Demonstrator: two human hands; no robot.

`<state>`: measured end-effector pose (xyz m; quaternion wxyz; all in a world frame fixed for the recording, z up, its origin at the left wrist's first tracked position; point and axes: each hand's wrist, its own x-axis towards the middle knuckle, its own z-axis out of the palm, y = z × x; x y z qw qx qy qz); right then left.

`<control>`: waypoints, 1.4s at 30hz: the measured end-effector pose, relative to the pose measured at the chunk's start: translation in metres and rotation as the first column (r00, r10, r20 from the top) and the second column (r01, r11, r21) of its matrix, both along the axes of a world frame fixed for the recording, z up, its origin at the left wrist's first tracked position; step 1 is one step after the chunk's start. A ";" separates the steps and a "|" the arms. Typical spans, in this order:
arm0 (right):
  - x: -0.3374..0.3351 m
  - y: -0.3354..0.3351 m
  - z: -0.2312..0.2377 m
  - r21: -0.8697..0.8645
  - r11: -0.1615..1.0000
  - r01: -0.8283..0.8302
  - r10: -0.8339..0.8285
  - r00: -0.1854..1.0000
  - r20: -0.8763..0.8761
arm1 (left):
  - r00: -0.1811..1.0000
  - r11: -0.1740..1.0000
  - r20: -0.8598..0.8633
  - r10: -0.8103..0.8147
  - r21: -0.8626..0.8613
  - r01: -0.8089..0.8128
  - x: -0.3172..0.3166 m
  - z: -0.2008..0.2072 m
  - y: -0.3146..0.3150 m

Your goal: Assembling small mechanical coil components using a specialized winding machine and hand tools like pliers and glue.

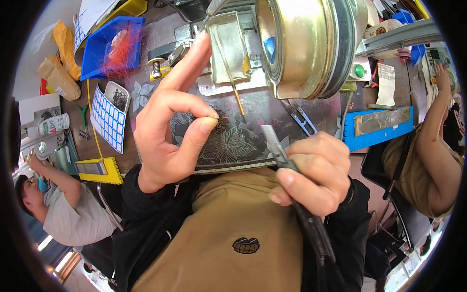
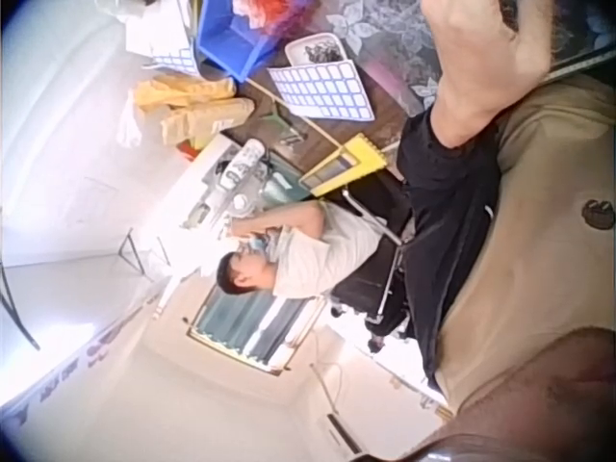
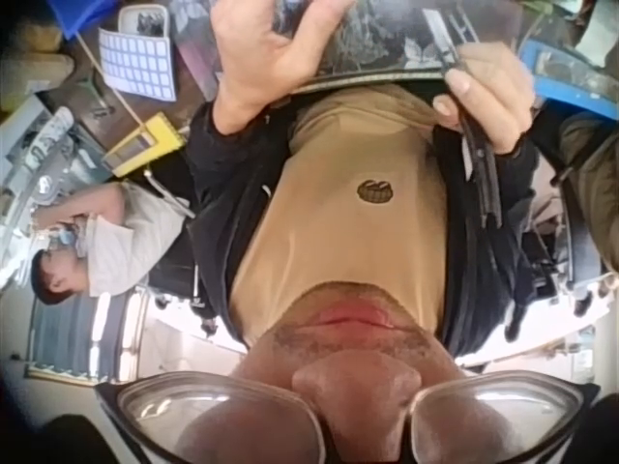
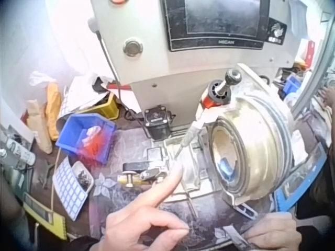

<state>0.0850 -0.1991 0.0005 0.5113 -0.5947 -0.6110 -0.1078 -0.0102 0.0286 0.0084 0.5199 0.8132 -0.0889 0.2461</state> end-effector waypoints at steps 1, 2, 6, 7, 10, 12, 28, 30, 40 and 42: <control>0.002 -0.002 0.000 0.003 1.000 -0.001 0.001 1.000 -0.002 | 1.000 1.000 -0.002 -0.006 0.003 0.006 0.000 0.000 0.000; 0.004 -0.004 0.000 -0.052 0.999 0.010 -0.011 1.000 -0.005 | 1.000 1.000 -0.002 -0.008 0.005 0.008 0.000 0.000 0.000; 0.002 -0.002 -0.014 -0.252 0.960 0.120 -0.113 0.993 0.041 | 0.999 0.999 -0.018 0.032 -0.005 -0.032 -0.003 0.005 -0.001; 0.002 -0.001 -0.018 -0.309 0.937 0.161 -0.142 0.986 0.085 | 0.999 0.998 -0.028 0.040 0.042 -0.038 -0.003 0.007 0.000; 0.004 -0.004 -0.032 -0.435 0.867 0.241 -0.188 0.969 0.162 | 0.999 0.996 0.007 0.035 0.082 -0.036 -0.001 0.008 0.001; 0.009 -0.007 -0.035 -0.484 0.840 0.244 -0.179 0.968 0.177 | 0.999 0.992 0.005 0.050 0.116 -0.050 -0.001 0.014 0.002; 0.029 -0.010 -0.009 -0.459 0.815 0.353 -0.292 0.935 0.200 | 0.929 0.815 0.023 0.369 0.472 -0.335 0.014 0.044 0.033; 0.037 -0.013 -0.004 -0.409 0.831 0.377 -0.331 0.926 0.180 | 0.926 0.803 0.029 0.376 0.488 -0.342 0.019 0.049 0.037; 0.074 0.005 0.020 -0.275 0.897 0.346 -0.415 0.872 -0.259 | 0.972 0.849 0.113 0.203 0.473 -0.233 0.070 0.032 0.002; 0.092 0.009 0.023 -0.383 0.895 0.228 -0.330 0.917 -0.226 | 0.963 0.810 0.140 0.231 0.520 -0.270 0.076 0.030 -0.004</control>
